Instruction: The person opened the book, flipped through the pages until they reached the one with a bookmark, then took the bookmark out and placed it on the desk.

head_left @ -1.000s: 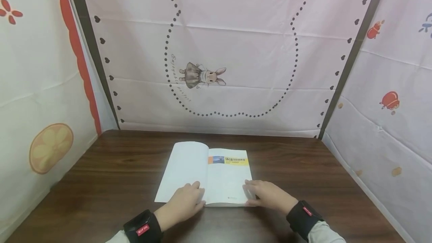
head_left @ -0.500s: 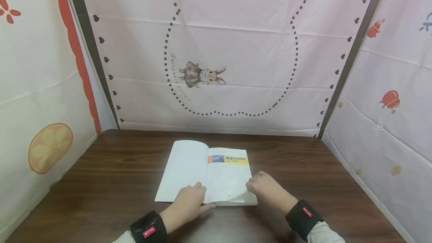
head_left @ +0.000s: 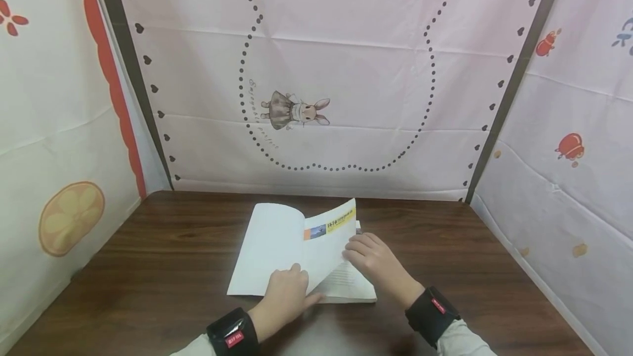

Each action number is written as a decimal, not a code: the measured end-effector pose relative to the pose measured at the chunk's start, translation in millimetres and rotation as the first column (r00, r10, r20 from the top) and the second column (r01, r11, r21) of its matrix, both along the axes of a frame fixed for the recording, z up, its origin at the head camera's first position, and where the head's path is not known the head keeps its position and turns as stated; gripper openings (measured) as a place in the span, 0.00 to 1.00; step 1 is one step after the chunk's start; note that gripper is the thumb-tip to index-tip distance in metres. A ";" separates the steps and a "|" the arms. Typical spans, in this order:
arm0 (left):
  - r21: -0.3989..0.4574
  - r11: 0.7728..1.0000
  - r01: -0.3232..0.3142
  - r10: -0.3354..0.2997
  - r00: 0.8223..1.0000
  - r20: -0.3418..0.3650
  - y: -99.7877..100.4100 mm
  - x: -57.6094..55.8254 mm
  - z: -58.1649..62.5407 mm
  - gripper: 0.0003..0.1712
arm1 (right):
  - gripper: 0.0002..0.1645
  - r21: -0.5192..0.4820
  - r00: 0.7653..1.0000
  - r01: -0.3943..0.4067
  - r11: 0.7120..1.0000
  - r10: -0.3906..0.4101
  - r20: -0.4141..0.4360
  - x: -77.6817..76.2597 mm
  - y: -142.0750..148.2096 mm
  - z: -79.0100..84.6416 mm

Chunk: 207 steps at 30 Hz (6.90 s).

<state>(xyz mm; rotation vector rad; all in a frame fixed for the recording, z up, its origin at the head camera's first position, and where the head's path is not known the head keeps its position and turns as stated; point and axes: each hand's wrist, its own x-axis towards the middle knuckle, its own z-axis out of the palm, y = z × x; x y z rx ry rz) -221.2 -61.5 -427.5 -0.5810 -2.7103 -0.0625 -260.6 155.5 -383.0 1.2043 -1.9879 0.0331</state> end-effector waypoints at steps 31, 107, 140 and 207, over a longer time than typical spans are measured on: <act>0.471 0.878 -0.088 0.078 0.996 0.040 -40.5 -6.7 8.0 0.07 | 0.44 0.322 0.651 0.227 0.919 -0.389 0.652 3.4 17.7 -30.4; 0.064 0.992 0.107 -0.106 0.994 -0.011 -9.9 -10.3 0.4 0.20 | 0.18 0.055 0.995 -0.084 0.995 0.087 -0.054 -8.9 -10.8 17.4; 0.112 0.989 0.094 -0.042 0.916 -0.398 -31.6 -15.4 -3.6 0.67 | 0.30 0.316 0.622 0.112 0.942 -0.315 0.717 1.0 28.3 -24.8; -0.046 0.988 0.146 -0.143 0.988 0.050 -12.9 -12.7 8.9 0.30 | 0.21 0.167 0.993 -0.059 0.984 0.076 -0.094 -5.9 -1.3 31.7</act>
